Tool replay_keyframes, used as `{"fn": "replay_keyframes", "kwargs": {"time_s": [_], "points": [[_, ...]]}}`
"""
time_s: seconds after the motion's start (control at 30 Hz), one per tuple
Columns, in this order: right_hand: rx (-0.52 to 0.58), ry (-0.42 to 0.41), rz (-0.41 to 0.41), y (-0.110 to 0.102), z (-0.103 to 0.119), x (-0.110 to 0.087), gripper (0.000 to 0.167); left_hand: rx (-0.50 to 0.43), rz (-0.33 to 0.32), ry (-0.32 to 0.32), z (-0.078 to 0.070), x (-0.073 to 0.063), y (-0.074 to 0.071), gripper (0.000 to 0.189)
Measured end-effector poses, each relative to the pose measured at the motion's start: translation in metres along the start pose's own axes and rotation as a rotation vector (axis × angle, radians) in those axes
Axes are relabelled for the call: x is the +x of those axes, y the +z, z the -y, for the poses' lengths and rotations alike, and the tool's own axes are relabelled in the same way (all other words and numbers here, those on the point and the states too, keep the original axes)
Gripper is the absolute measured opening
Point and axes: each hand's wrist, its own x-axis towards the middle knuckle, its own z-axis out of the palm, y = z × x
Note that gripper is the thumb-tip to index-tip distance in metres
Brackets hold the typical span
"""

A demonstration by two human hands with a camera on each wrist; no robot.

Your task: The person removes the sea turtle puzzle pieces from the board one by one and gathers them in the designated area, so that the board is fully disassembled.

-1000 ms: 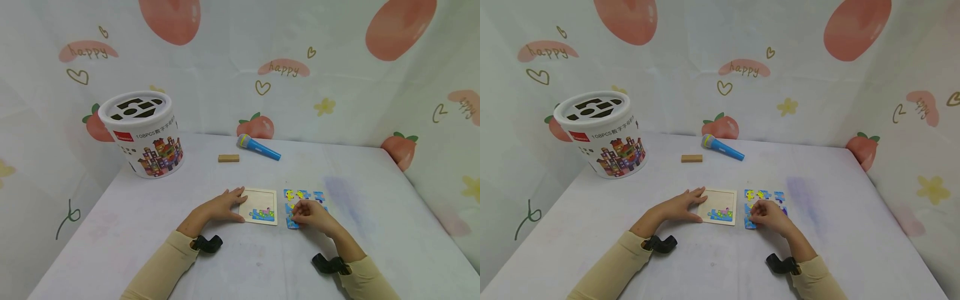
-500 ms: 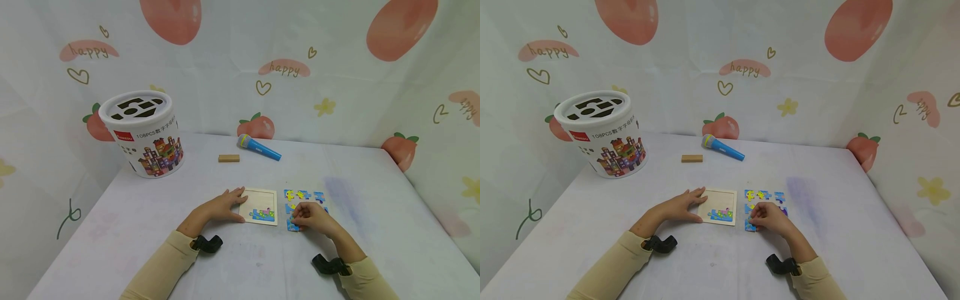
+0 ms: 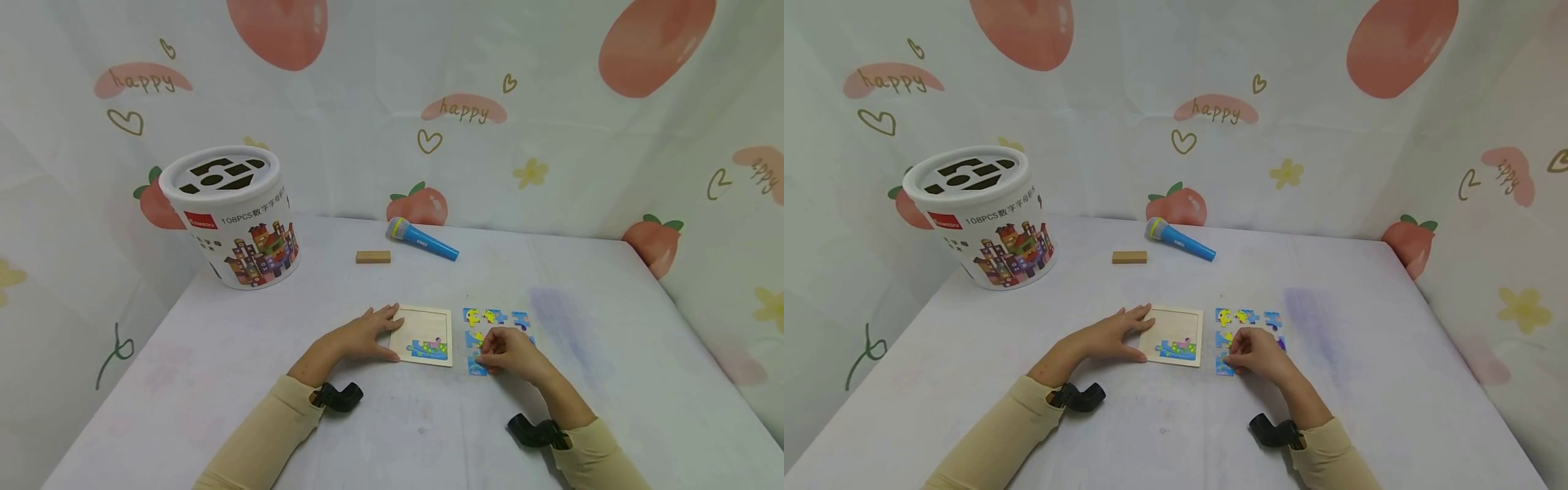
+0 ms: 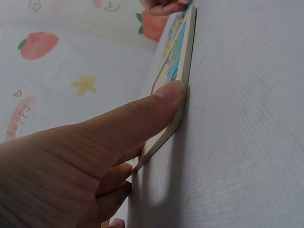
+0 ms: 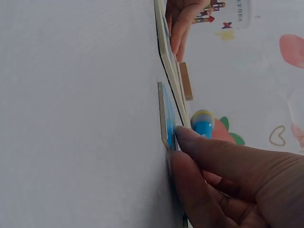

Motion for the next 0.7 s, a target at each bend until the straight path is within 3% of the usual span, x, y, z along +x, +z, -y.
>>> {"fn": "replay_keyframes", "kwargs": {"time_s": [0.33,0.7], "points": [[-0.211,-0.134,0.059,-0.0053,0.0036,-0.0084,0.030,-0.005,0.008,-0.013,-0.0027,-0.0005,-0.0029,0.078],[-0.221,-0.133,0.080,-0.0065,0.0057,-0.0086,0.026,-0.006,0.003,-0.012,0.0007,0.0009,0.0005,0.078]]}}
